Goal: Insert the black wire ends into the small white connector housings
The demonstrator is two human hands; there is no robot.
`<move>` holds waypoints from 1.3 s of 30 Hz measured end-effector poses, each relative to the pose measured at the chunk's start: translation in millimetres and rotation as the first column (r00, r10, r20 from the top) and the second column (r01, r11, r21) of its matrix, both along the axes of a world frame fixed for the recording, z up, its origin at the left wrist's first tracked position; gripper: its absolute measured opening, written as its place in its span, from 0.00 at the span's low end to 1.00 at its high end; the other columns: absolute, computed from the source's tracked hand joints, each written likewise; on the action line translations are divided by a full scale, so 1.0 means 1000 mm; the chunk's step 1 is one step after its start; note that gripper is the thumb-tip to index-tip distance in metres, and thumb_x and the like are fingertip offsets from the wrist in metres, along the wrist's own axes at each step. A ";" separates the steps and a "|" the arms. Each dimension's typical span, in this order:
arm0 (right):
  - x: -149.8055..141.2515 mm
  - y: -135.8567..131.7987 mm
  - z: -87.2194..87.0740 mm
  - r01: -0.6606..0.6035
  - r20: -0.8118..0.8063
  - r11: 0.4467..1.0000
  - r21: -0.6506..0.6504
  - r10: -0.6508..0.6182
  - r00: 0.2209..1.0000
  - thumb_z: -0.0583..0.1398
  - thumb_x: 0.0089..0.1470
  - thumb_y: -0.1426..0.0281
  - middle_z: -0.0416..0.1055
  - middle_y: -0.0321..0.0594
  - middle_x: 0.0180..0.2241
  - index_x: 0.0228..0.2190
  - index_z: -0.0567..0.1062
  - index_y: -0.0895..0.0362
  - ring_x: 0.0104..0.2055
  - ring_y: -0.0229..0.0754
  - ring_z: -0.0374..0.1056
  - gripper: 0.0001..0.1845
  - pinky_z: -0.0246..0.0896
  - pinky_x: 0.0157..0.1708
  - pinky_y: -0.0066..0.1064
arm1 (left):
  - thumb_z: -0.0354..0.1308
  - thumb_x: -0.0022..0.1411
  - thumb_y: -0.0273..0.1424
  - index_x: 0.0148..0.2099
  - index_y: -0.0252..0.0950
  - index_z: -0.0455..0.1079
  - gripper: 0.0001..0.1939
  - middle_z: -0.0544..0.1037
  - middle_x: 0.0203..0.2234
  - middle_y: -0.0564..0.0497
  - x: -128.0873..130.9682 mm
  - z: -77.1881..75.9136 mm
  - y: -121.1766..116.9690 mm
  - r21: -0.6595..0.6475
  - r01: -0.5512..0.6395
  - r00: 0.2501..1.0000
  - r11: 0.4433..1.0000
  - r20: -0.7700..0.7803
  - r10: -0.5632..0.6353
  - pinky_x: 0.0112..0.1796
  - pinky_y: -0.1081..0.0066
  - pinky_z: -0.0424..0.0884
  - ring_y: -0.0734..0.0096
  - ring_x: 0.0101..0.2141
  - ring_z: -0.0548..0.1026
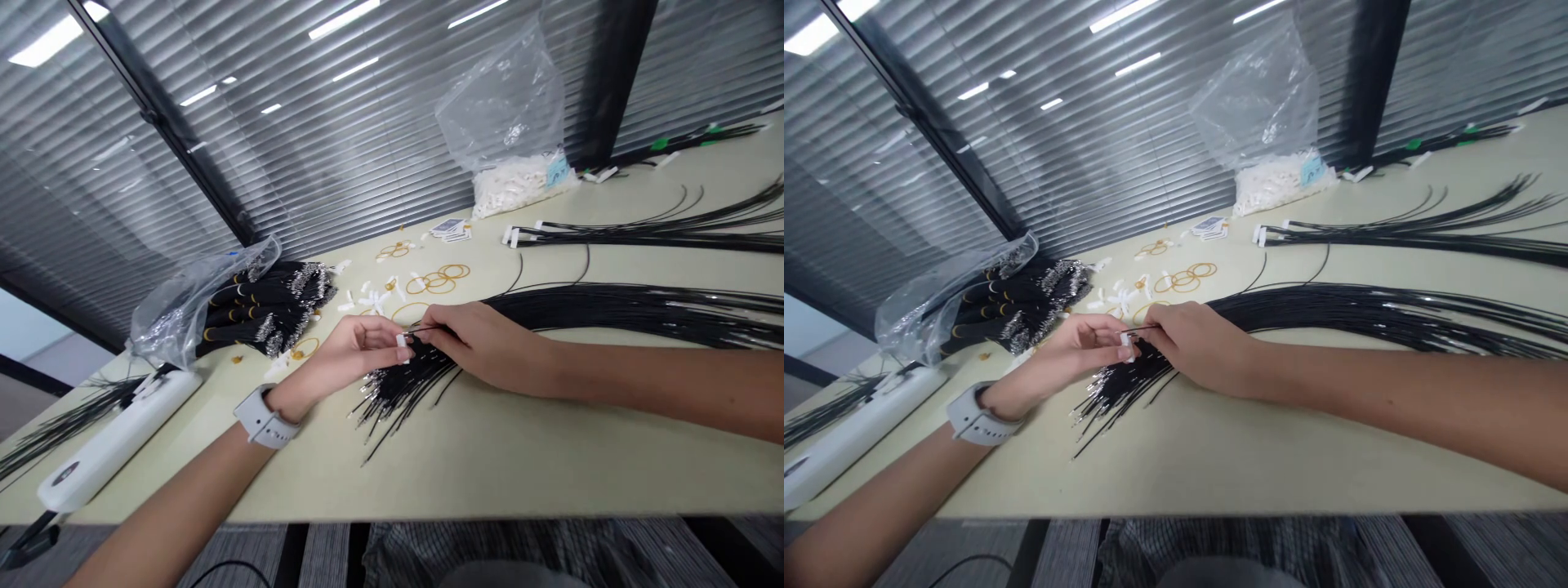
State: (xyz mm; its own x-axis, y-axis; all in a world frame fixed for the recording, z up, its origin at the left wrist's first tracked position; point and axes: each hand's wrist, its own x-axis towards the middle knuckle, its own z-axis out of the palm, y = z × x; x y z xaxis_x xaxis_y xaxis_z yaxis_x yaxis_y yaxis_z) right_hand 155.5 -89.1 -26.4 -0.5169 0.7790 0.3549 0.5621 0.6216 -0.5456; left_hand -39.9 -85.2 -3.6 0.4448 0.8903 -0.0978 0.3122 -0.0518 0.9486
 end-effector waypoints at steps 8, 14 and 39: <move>0.000 -0.001 0.000 -0.003 -0.014 1.000 0.030 0.004 1.000 0.49 0.57 0.70 0.68 0.35 0.28 0.29 0.67 0.58 0.29 0.34 0.60 0.09 0.49 0.30 0.28 | 0.64 0.48 0.25 0.36 0.27 0.71 0.11 0.76 0.27 0.49 0.003 0.005 -0.003 -0.022 0.021 0.999 1.000 -0.041 -0.022 0.30 0.81 0.66 0.81 0.28 0.72; 0.003 0.000 -0.001 -0.021 0.001 0.999 0.027 0.021 1.000 0.48 0.58 0.70 0.69 0.36 0.30 0.30 0.67 0.58 0.31 0.35 0.62 0.10 0.50 0.32 0.28 | 0.64 0.48 0.26 0.35 0.29 0.69 0.10 0.75 0.28 0.50 0.001 0.004 -0.002 -0.012 0.039 0.999 0.999 -0.033 -0.040 0.32 0.80 0.66 0.81 0.29 0.72; 0.009 0.003 0.002 0.078 -0.341 0.929 0.361 0.054 0.938 0.54 0.57 0.69 0.64 0.39 0.30 0.35 0.74 0.57 0.32 0.34 0.61 0.10 0.56 0.33 0.27 | 0.65 0.47 0.28 0.34 0.29 0.69 0.11 0.74 0.26 0.51 0.001 0.005 0.004 0.035 -0.006 0.999 0.999 0.051 0.004 0.33 0.75 0.66 0.78 0.28 0.72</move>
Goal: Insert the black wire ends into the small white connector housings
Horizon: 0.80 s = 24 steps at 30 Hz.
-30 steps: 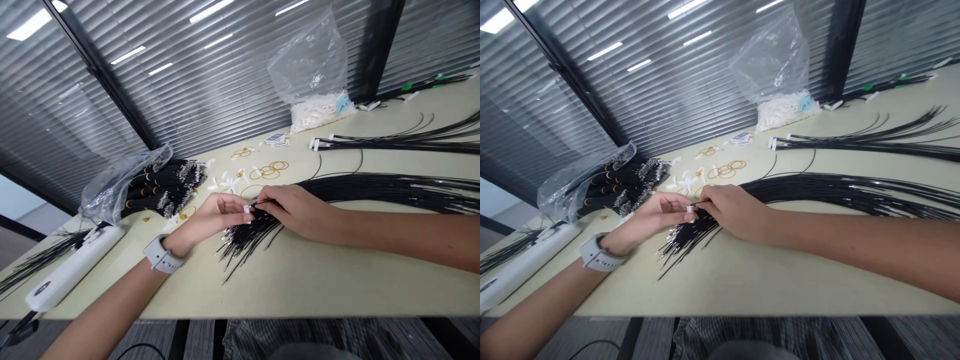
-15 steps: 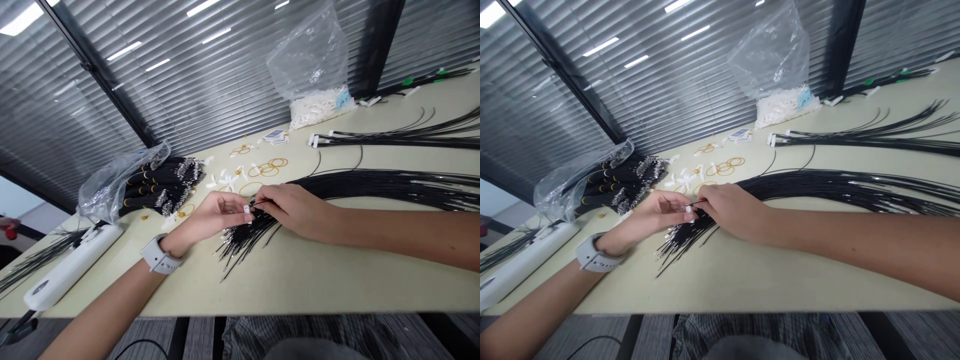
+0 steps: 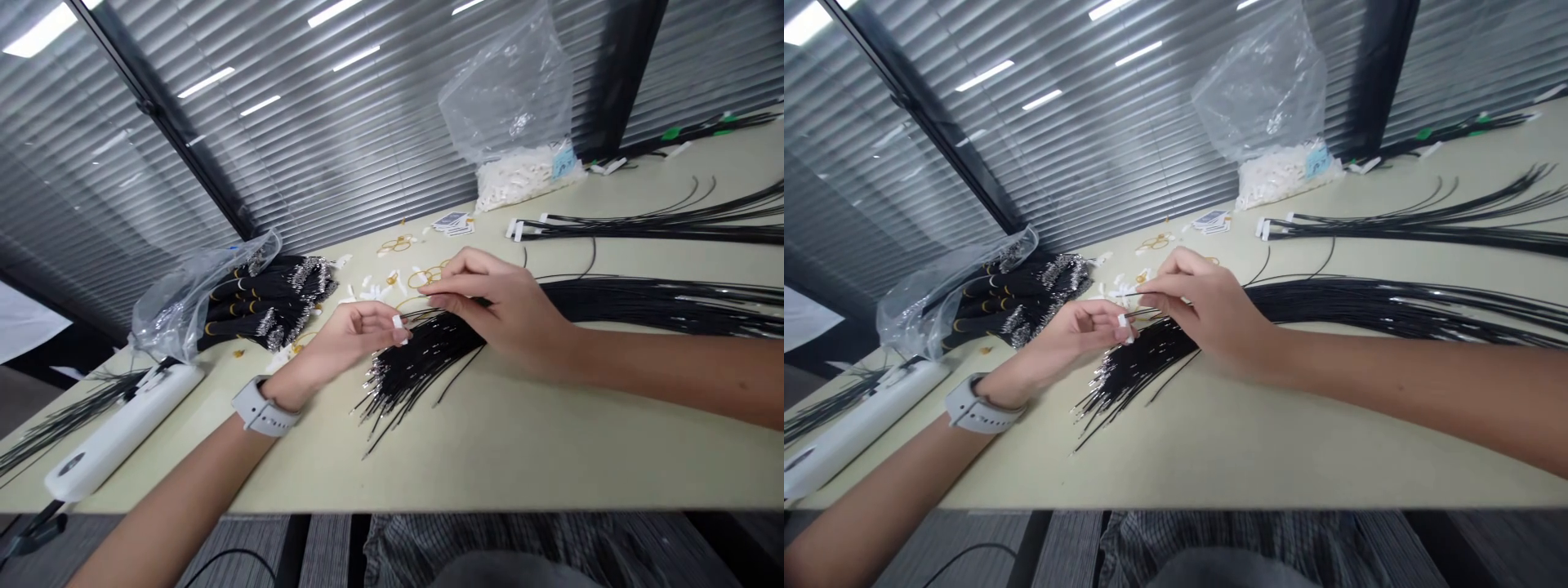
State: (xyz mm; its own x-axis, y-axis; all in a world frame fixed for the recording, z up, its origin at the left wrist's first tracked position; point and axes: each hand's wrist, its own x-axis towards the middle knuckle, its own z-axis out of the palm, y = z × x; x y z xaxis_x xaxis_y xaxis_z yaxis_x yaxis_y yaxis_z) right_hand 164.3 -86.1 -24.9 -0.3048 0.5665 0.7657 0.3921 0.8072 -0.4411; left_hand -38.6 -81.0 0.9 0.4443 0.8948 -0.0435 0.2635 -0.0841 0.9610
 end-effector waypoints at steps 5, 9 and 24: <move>-0.001 0.000 -0.005 -0.064 0.120 0.998 0.012 0.062 0.991 0.51 0.58 0.70 0.59 0.40 0.29 0.40 0.72 0.62 0.30 0.34 0.58 0.13 0.56 0.31 0.27 | 0.64 0.48 0.26 0.34 0.29 0.69 0.10 0.74 0.26 0.51 -0.002 0.001 0.002 -0.041 0.002 0.998 0.999 0.055 0.001 0.34 0.76 0.66 0.78 0.28 0.71; -0.004 0.003 -0.009 -0.019 0.174 1.000 -0.003 0.019 0.985 0.48 0.59 0.72 0.62 0.40 0.32 0.41 0.67 0.62 0.31 0.34 0.59 0.12 0.56 0.32 0.28 | 0.64 0.48 0.25 0.33 0.30 0.69 0.09 0.74 0.26 0.52 0.000 0.003 0.000 -0.069 -0.031 0.997 0.997 0.069 0.035 0.35 0.75 0.66 0.78 0.29 0.71; 0.000 0.008 -0.006 -0.049 0.181 0.989 -0.138 0.074 0.981 0.52 0.55 0.73 0.63 0.35 0.26 0.28 0.65 0.59 0.27 0.33 0.55 0.06 0.49 0.29 0.26 | 0.63 0.51 0.31 0.38 0.32 0.69 0.12 0.75 0.31 0.50 -0.012 0.001 0.006 -0.031 0.029 1.000 0.999 -0.007 -0.029 0.37 0.76 0.66 0.77 0.33 0.71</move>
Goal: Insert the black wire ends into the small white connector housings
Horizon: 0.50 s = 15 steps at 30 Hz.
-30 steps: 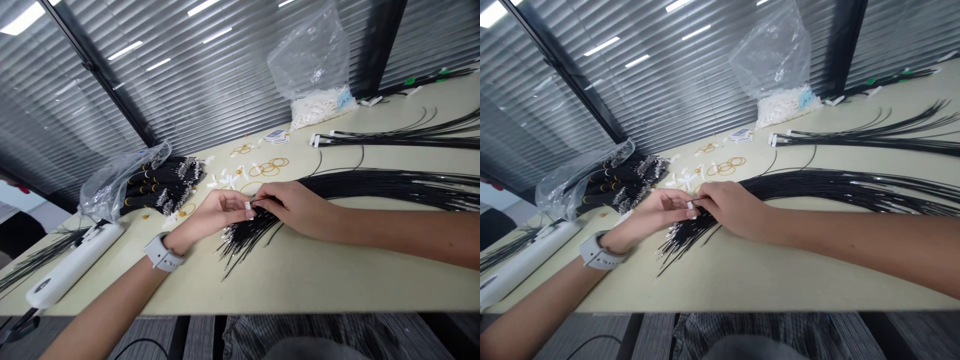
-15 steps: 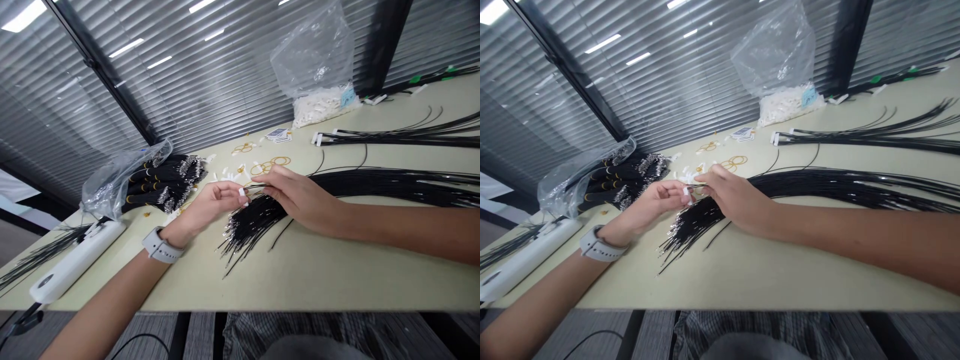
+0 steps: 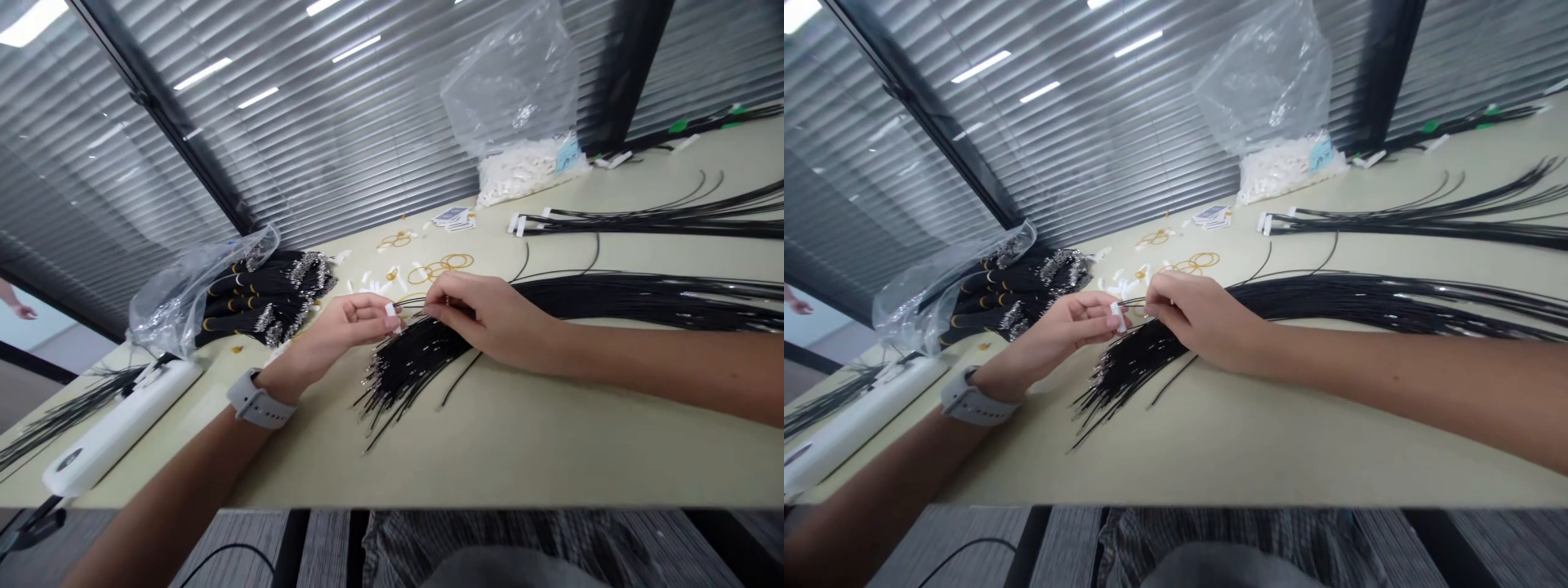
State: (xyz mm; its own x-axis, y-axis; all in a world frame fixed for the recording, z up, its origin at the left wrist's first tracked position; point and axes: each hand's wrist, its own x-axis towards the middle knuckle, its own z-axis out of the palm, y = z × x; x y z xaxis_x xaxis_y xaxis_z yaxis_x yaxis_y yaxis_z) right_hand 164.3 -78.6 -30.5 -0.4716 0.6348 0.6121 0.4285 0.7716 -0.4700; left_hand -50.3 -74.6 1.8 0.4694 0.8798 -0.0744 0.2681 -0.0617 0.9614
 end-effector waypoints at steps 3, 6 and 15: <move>0.000 0.000 -0.001 0.044 0.021 0.999 0.003 -0.044 0.999 0.53 0.53 0.73 0.61 0.34 0.23 0.26 0.66 0.59 0.25 0.32 0.53 0.06 0.48 0.28 0.25 | 0.62 0.51 0.31 0.37 0.31 0.69 0.11 0.74 0.31 0.49 0.002 0.001 -0.001 0.017 0.004 1.000 1.000 -0.021 -0.003 0.37 0.76 0.66 0.77 0.33 0.71; -0.001 0.001 -0.001 0.050 0.036 0.999 0.010 -0.050 0.998 0.53 0.53 0.72 0.62 0.34 0.23 0.26 0.67 0.59 0.25 0.32 0.54 0.06 0.48 0.27 0.25 | 0.63 0.51 0.32 0.37 0.32 0.69 0.12 0.75 0.32 0.49 0.003 0.001 -0.003 0.020 0.001 1.000 1.000 -0.029 0.000 0.36 0.76 0.66 0.77 0.33 0.71; -0.001 0.001 -0.001 0.029 0.038 0.998 0.048 -0.031 0.999 0.54 0.53 0.73 0.63 0.35 0.24 0.26 0.67 0.60 0.26 0.32 0.55 0.05 0.49 0.29 0.24 | 0.62 0.53 0.31 0.37 0.32 0.69 0.10 0.74 0.31 0.51 0.002 0.001 -0.003 0.036 0.029 0.999 0.999 -0.043 -0.028 0.36 0.78 0.66 0.78 0.33 0.71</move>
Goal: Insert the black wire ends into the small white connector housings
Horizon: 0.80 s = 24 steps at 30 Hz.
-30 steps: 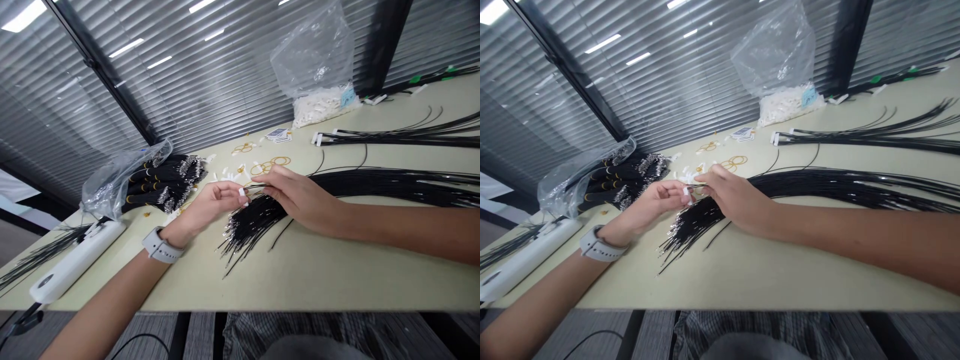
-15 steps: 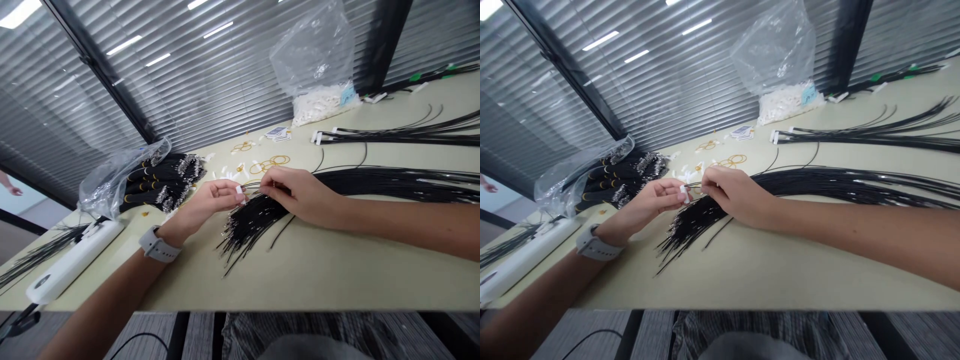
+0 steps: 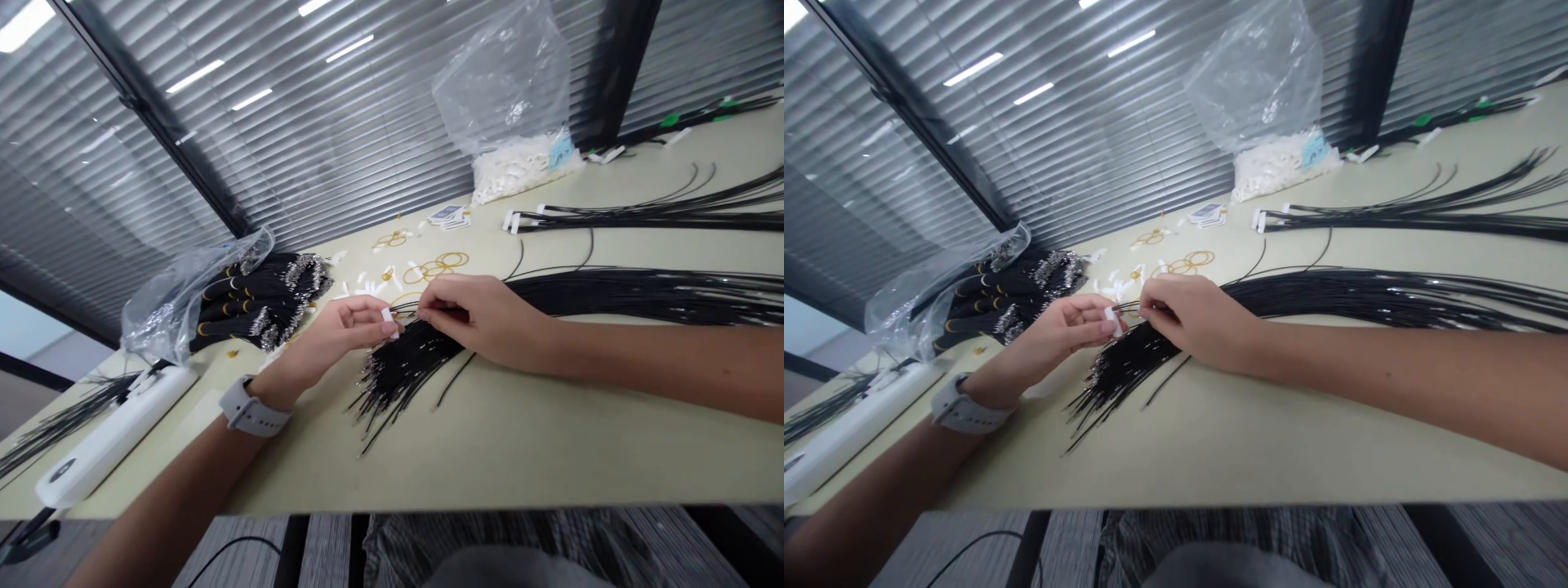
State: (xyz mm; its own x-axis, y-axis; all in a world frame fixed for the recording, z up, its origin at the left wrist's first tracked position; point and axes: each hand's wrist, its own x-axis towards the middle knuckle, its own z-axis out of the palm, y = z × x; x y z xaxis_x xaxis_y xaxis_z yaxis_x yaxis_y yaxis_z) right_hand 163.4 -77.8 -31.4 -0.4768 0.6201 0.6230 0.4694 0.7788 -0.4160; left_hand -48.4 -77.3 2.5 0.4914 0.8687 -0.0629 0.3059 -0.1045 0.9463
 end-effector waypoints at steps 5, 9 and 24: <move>-0.001 0.001 0.000 0.018 0.024 1.000 0.002 -0.018 1.000 0.53 0.53 0.73 0.63 0.35 0.24 0.26 0.67 0.60 0.26 0.32 0.55 0.06 0.48 0.29 0.24 | 0.65 0.49 0.30 0.37 0.32 0.69 0.12 0.76 0.30 0.51 0.002 0.000 -0.001 -0.012 -0.052 0.998 0.999 0.026 0.052 0.38 0.76 0.68 0.77 0.32 0.73; 0.000 0.002 -0.001 0.017 0.050 0.999 0.037 -0.019 0.999 0.52 0.53 0.73 0.63 0.35 0.25 0.27 0.67 0.60 0.26 0.32 0.55 0.06 0.48 0.28 0.24 | 0.66 0.46 0.29 0.35 0.32 0.71 0.13 0.76 0.29 0.51 0.006 -0.001 -0.004 0.022 -0.118 0.993 0.993 0.020 0.118 0.37 0.76 0.69 0.77 0.31 0.74; -0.002 0.003 -0.006 -0.071 0.072 0.992 0.103 0.064 0.995 0.50 0.54 0.74 0.62 0.36 0.26 0.27 0.65 0.61 0.28 0.32 0.55 0.07 0.50 0.29 0.26 | 0.65 0.47 0.28 0.36 0.31 0.70 0.12 0.76 0.27 0.51 0.009 -0.004 -0.007 -0.018 -0.126 0.992 0.992 0.013 0.126 0.35 0.80 0.68 0.79 0.30 0.74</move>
State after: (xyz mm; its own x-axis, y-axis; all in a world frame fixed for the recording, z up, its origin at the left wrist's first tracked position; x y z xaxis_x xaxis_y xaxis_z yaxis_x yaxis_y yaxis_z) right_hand 161.5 -74.8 -37.3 -0.5586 0.5182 0.6476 0.4390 0.8472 -0.2992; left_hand -39.4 -84.6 -1.1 0.3788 0.9227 -0.0722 0.3019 -0.0494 0.9520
